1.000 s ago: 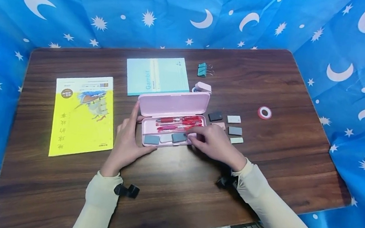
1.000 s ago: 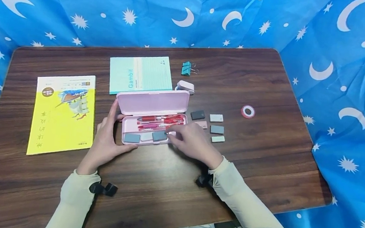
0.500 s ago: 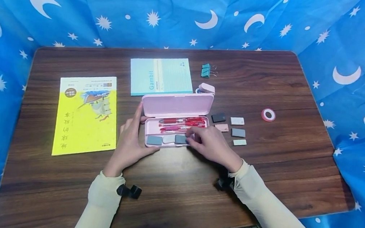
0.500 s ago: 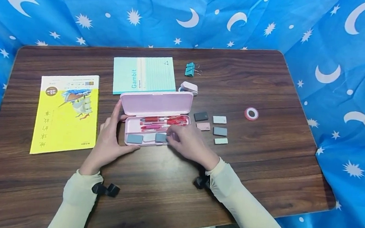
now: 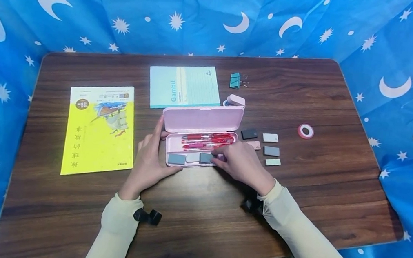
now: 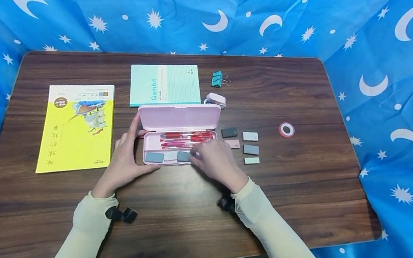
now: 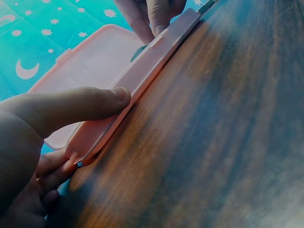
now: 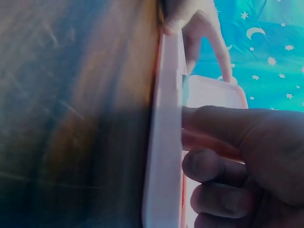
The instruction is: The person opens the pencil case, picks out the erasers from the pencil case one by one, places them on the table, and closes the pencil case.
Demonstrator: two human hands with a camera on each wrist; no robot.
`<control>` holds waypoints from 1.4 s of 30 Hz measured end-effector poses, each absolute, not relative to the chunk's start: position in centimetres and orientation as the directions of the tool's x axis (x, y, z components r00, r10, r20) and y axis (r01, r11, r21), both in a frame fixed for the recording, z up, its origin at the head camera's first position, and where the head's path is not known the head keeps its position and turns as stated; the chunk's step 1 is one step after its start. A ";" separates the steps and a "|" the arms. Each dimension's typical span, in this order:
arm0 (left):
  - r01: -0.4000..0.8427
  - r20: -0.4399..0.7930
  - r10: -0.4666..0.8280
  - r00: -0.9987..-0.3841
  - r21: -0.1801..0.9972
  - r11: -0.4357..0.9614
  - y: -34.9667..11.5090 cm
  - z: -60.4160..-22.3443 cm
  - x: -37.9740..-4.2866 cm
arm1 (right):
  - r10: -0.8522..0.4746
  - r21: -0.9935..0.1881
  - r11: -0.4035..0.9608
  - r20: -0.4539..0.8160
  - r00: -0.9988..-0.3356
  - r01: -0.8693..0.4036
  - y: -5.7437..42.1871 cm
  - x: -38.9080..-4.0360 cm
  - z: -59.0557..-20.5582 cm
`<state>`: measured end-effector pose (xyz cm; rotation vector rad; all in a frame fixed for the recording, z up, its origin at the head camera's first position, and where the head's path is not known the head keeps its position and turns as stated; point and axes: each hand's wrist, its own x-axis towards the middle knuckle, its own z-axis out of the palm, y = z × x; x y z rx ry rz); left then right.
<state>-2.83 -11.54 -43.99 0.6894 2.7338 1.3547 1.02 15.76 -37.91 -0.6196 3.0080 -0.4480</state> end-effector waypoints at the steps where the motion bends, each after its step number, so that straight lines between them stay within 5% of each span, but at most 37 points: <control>1: 0.380 0.180 0.390 -0.903 0.760 0.528 -11.5 -43.9 -2.8 | -0.397 -0.288 0.878 0.014 -0.918 -0.383 15.8 1.0 -37.9; 19: 0.380 0.174 0.398 -0.901 0.759 0.528 -11.4 -43.9 -2.8 | -0.370 -0.574 0.774 -0.070 -0.926 -0.266 16.9 0.3 -37.0; 26: 0.378 0.172 0.400 -0.900 0.762 0.525 -11.5 -43.9 -2.8 | -0.373 -0.548 0.782 -0.029 -0.928 -0.297 19.9 0.5 -34.4; 42: 0.378 0.180 0.397 -0.900 0.774 0.507 -11.5 -43.7 -2.7 | -0.312 -0.397 0.900 -0.303 -0.901 -0.179 26.7 1.3 -34.3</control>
